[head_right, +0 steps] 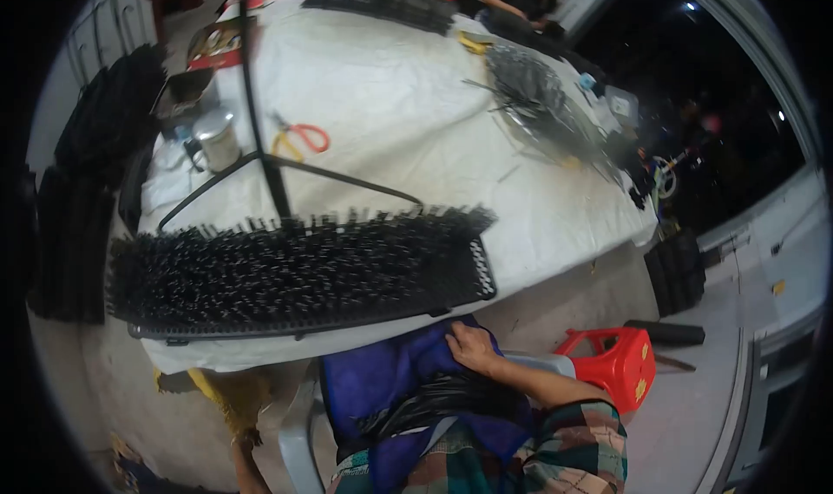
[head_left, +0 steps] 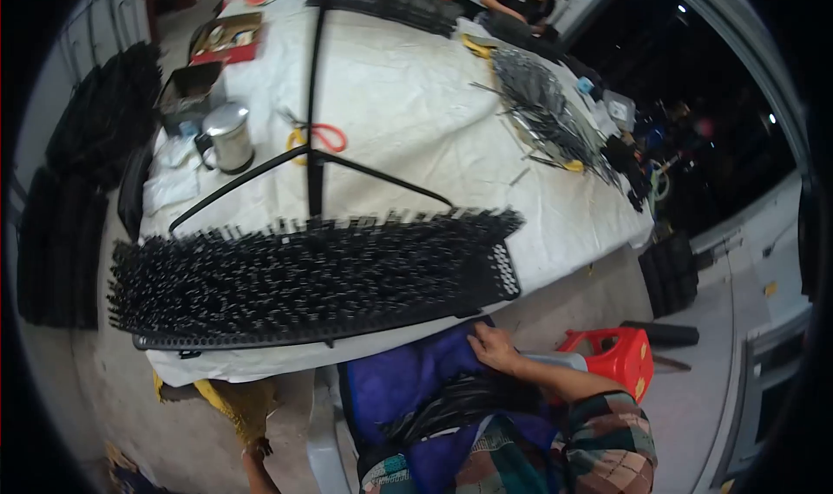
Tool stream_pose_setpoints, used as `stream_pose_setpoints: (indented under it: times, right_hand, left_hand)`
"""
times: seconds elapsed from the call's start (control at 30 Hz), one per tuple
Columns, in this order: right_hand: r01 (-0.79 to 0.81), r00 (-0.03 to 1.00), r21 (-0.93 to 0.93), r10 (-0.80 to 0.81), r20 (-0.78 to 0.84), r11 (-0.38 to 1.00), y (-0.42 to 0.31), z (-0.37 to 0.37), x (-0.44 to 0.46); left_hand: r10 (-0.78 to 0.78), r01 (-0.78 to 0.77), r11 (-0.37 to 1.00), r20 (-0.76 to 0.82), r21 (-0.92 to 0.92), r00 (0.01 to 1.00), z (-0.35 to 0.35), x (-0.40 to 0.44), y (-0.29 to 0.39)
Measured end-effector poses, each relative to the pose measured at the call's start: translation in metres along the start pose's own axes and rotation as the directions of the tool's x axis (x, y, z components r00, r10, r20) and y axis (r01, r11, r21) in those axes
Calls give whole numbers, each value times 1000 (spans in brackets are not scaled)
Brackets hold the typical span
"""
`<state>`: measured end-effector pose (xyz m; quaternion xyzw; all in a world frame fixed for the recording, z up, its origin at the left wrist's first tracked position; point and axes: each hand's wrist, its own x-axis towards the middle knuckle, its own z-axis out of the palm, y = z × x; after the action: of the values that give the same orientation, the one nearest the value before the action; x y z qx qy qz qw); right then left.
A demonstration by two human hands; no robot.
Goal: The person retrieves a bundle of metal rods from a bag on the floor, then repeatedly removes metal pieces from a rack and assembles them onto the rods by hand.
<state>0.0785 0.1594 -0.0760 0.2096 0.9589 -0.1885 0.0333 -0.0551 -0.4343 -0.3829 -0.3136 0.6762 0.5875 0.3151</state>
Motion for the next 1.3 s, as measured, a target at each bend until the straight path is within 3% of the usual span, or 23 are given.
stream_pose_setpoints:
  times: [0.13, 0.2, 0.27, 0.3, 0.33, 0.43, 0.5, 0.53, 0.6, 0.67, 0.77, 0.83, 0.93, 0.97, 1.0, 1.07, 1.13, 1.2, 1.3]
  right_hand:
    - [101, 995, 179, -101, -8, 979, 8, -13, -8]
    - [164, 986, 240, -167, -9, 957, 11, -18, -14]
    - [235, 970, 264, -242, -6, 936, 12, -24, -21]
    - [311, 949, 250, -313, -31, 917, 7, -34, -25]
    - [385, 923, 254, -378, -77, 887, 5, -38, -28]
    - [582, 812, 257, -535, -234, 771, 3, -44, -37]
    - [612, 789, 268, -549, -277, 744, 0, -49, -45]
    - [628, 775, 276, -555, -301, 727, -3, -52, -50]
    - [590, 807, 376, -525, -269, 715, -9, -61, -63]
    - [527, 845, 504, -483, -228, 684, -14, -69, -77]
    - [411, 896, 691, -402, -187, 594, -18, -80, -93]
    - [356, 922, 778, -329, -202, 518, -20, -86, -100]
    - [139, 963, 984, -246, -108, 110, -19, -90, -98]
    - [55, 969, 996, -246, -36, 72, -20, -101, -100]
    - [77, 976, 997, -203, -76, -1, -20, -107, -99]
    - [83, 986, 984, -130, -104, -156, -25, -104, -96]
    - [179, 983, 967, -7, -183, -182, -24, -88, -79]
    - [41, 995, 887, -65, -79, -460, -32, -97, -82]
    - [-71, 989, 891, -146, 5, -449, -37, -86, -78]
  left_hand:
    - [-41, 34, 998, -139, -53, 989, -32, -45, 2]
    - [181, -215, 952, -166, -217, 969, -20, -98, 39]
    - [76, -75, 990, -2, -119, 997, -21, -156, 88]
    - [120, -151, 967, -159, -205, 980, 8, -194, 122]
    - [317, -340, 926, -149, -166, 937, 1, -199, 124]
    - [294, -326, 914, -161, -240, 942, 15, -249, 179]
    - [318, -356, 886, -170, -296, 933, 39, -291, 210]
    - [428, -460, 837, -171, -297, 888, 46, -294, 217]
    - [625, -644, 704, -169, -298, 762, 64, -301, 233]
    - [647, -613, 749, 80, -253, 758, 99, -339, 247]
    - [708, -644, 705, 245, -298, 662, 179, -377, 245]
    - [655, -608, 748, 437, -265, 616, 250, -435, 238]
    - [513, -553, 814, 668, -179, 539, 313, -457, 216]
    - [461, -518, 838, 734, -174, 499, 331, -460, 210]
    - [405, -481, 862, 790, -162, 460, 347, -461, 205]
    - [374, -474, 863, 853, -175, 365, 373, -451, 193]
    - [325, -517, 850, 873, -102, 362, 385, -447, 186]
    - [285, -525, 850, 879, -47, 383, 388, -433, 170]
    - [261, -506, 861, 893, -44, 366, 378, -421, 157]
